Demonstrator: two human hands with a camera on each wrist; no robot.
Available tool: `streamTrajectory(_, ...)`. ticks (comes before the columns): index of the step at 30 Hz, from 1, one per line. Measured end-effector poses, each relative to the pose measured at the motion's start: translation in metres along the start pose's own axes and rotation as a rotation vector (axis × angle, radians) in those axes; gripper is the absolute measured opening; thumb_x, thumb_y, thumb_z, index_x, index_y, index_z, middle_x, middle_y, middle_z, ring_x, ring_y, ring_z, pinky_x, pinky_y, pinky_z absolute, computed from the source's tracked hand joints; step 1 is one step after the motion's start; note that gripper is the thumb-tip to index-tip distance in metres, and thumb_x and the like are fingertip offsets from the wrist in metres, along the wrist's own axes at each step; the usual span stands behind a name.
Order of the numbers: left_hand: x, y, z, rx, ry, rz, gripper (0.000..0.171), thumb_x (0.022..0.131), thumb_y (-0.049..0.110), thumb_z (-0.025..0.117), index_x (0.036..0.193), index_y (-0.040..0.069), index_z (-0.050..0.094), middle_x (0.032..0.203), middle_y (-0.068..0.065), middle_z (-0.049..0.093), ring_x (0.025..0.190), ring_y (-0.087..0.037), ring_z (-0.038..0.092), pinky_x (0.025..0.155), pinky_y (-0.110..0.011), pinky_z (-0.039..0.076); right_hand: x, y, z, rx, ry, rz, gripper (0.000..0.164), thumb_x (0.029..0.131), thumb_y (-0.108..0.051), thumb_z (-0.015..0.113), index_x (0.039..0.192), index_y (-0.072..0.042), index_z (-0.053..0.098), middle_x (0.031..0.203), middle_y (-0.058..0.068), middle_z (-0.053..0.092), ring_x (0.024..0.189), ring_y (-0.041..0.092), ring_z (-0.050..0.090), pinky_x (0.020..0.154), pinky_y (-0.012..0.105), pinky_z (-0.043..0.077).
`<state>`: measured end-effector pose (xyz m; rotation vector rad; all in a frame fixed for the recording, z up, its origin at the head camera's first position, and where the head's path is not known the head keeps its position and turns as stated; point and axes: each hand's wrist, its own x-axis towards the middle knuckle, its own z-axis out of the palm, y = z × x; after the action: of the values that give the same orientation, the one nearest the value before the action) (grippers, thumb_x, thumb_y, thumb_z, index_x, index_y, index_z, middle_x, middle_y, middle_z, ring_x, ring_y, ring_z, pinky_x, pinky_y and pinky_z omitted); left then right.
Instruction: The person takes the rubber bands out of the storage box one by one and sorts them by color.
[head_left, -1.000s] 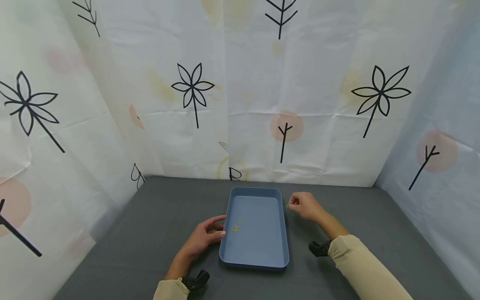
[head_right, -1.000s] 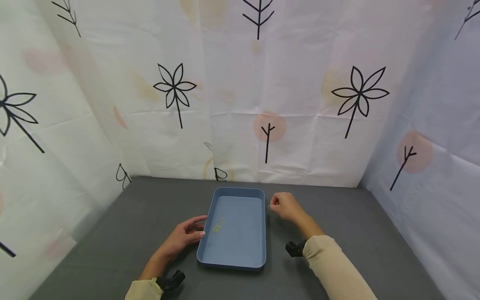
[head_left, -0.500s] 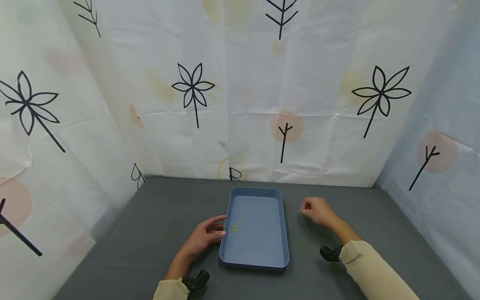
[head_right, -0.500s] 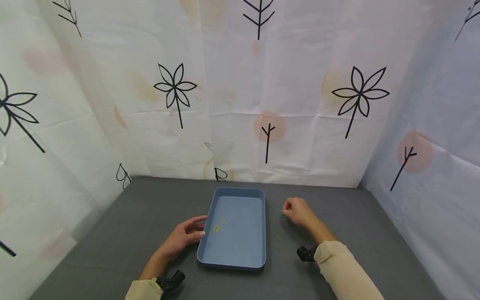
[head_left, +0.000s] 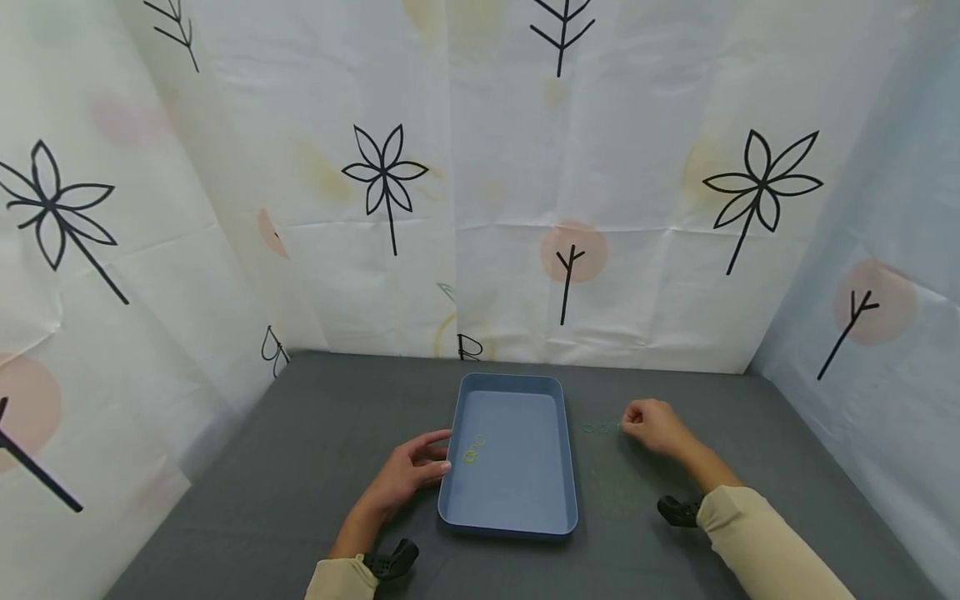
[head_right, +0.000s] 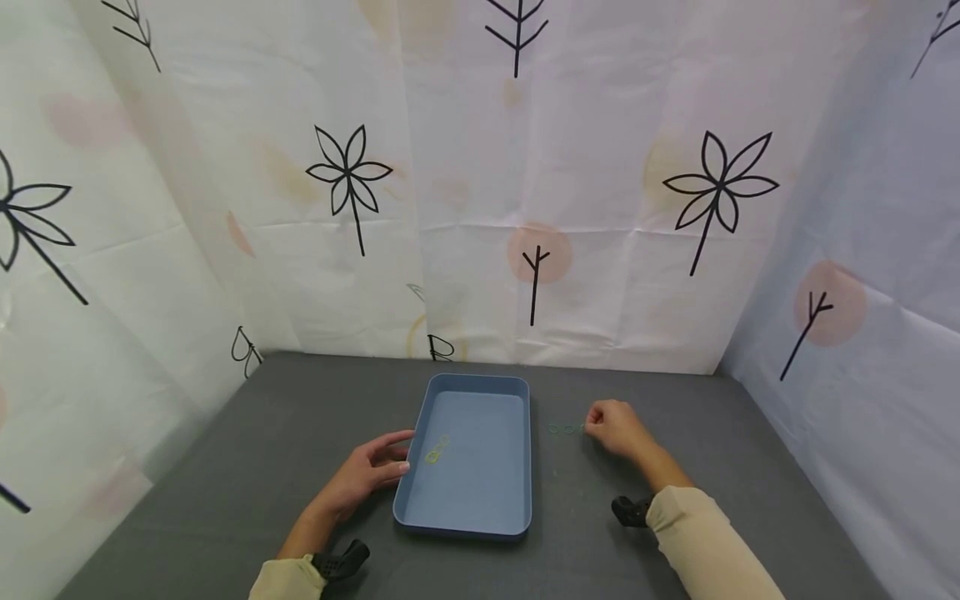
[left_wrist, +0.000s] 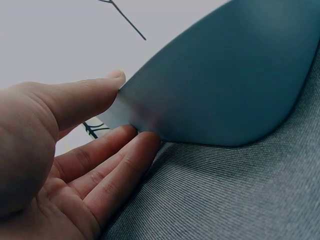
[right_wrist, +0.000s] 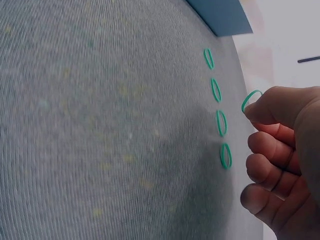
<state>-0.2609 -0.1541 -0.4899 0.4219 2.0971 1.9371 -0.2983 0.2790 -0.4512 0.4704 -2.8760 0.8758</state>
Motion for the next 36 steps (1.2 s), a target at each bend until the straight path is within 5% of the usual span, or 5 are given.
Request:
streamTrajectory(9,0.000,0.000,0.000,-0.002,-0.002,-0.001,0.058,0.093,0.011,0.067,0.145,0.000,0.042,0.130,-0.028,0.052,0.111,-0.034,0.059,0.088,-0.041,0.052,-0.007,0.015,-0.008,-0.002,-0.016,0.055,0.019,0.087,0.001,0.061,0.070,-0.006,0.055,0.065,-0.002,0.048,0.057,0.015,0.043,0.054,0.032,0.037)
streamTrajectory(23,0.000,0.001,0.000,-0.011,0.000,-0.010,0.057,0.094,0.010,0.066,0.145,0.001,0.043,0.131,-0.029,0.052,0.110,-0.033,0.059,0.087,-0.041,0.053,-0.007,0.029,-0.014,-0.013,-0.090,0.327,0.036,0.089,-0.006,0.058,0.058,-0.015,0.042,0.054,-0.006,0.035,0.046,0.010,0.036,0.046,0.026,0.034)
streamTrajectory(36,0.000,0.000,0.000,0.022,0.011,-0.005,0.057,0.094,0.012,0.067,0.144,0.002,0.043,0.132,-0.028,0.051,0.110,-0.032,0.059,0.089,-0.042,0.052,-0.008,0.026,-0.014,-0.020,-0.039,0.364,0.037,0.088,-0.009,0.059,0.057,-0.017,0.041,0.054,-0.005,0.039,0.048,0.012,0.038,0.047,0.028,0.034)
